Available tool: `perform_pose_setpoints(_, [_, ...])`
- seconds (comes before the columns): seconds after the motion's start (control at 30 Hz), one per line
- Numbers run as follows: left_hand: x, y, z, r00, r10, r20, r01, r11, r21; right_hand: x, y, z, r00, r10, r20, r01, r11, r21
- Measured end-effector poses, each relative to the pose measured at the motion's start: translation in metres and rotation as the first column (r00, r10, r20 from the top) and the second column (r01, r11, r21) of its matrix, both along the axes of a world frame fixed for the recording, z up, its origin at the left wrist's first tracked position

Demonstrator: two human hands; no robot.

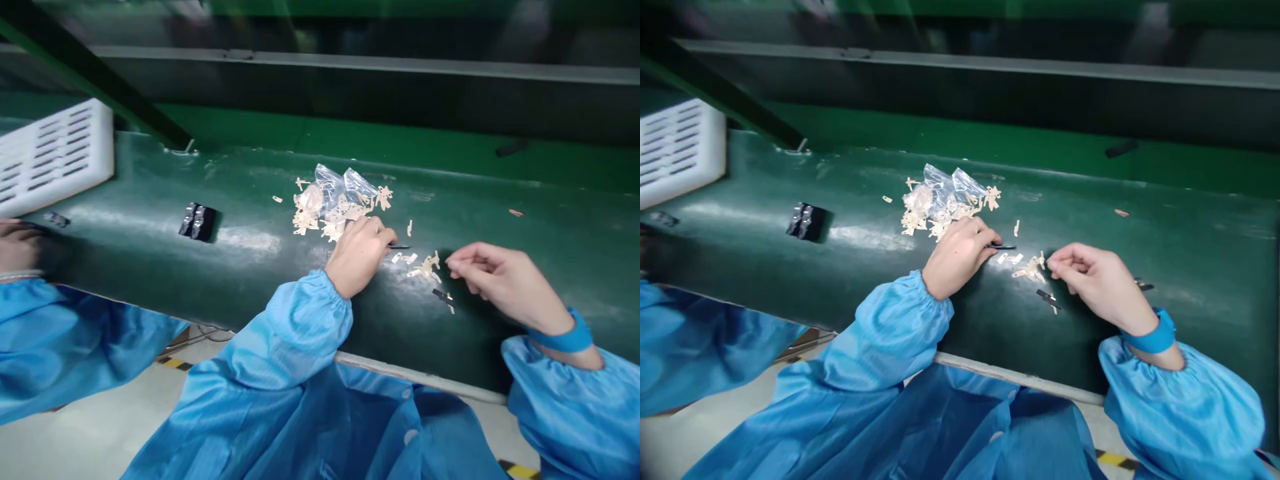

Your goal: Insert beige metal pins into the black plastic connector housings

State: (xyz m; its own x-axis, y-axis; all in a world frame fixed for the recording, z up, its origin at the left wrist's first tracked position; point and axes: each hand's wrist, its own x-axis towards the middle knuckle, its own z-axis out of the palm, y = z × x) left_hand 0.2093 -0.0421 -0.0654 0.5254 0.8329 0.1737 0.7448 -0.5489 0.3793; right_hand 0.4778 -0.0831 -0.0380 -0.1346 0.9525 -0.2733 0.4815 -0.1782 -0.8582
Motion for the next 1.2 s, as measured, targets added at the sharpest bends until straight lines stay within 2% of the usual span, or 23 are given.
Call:
perform_pose_setpoints(0.07, [0.001,0.000,0.002,0.996,0.023,0.081,-0.024,1.000,0.014,0.006,-0.008,0.001,0.974,0.154,0.168,-0.164,0.985,0.046])
perform_pose_setpoints(0.1, [0.003,0.000,0.003,0.990,0.042,0.131,-0.045,0.999,0.022,0.009,-0.013,0.001,0.950,0.188,0.248,-0.213,0.974,0.077])
perform_pose_setpoints(0.2, [0.008,-0.004,0.008,0.960,0.078,0.267,-0.082,0.997,0.005,0.011,-0.033,-0.003,0.882,0.186,0.432,-0.270,0.952,0.143])
perform_pose_setpoints(0.27, [0.013,-0.007,0.010,0.942,0.093,0.322,-0.073,0.995,-0.071,0.009,-0.045,-0.006,0.857,0.201,0.475,-0.294,0.947,0.129])
perform_pose_setpoints(0.33, [0.017,-0.010,0.012,0.919,0.117,0.377,-0.039,0.977,-0.208,0.007,-0.050,-0.006,0.844,0.241,0.479,-0.319,0.944,0.087])
perform_pose_setpoints(0.43, [0.022,-0.013,0.013,0.868,0.132,0.479,0.083,0.912,-0.402,0.005,-0.046,-0.002,0.836,0.288,0.468,-0.352,0.935,0.052])
perform_pose_setpoints(0.5, [0.024,-0.013,0.013,0.845,0.122,0.521,0.158,0.873,-0.461,0.006,-0.039,0.002,0.828,0.310,0.467,-0.375,0.926,0.051])
perform_pose_setpoints(0.57, [0.026,-0.013,0.013,0.842,0.135,0.522,0.166,0.856,-0.489,0.008,-0.034,0.004,0.808,0.328,0.490,-0.404,0.913,0.055])
perform_pose_setpoints(0.77, [0.026,-0.013,0.013,0.872,0.154,0.466,0.106,0.868,-0.485,0.011,-0.034,-0.002,0.766,0.402,0.502,-0.462,0.887,-0.005])
perform_pose_setpoints(0.9, [0.028,-0.014,0.013,0.904,0.164,0.396,0.065,0.860,-0.506,0.008,-0.023,0.010,0.790,0.399,0.465,-0.471,0.881,0.046])
perform_pose_setpoints(1.0, [0.029,-0.013,0.012,0.888,0.172,0.427,0.100,0.834,-0.543,0.006,-0.011,0.019,0.799,0.359,0.482,-0.466,0.877,0.118])
perform_pose_setpoints(1.13, [0.030,-0.012,0.011,0.871,0.218,0.441,0.081,0.821,-0.566,0.004,-0.017,0.015,0.694,0.385,0.609,-0.531,0.845,0.070])
perform_pose_setpoints(1.2, [0.030,-0.011,0.011,0.865,0.230,0.447,0.077,0.818,-0.569,0.004,-0.032,0.008,0.639,0.311,0.704,-0.489,0.870,0.059])
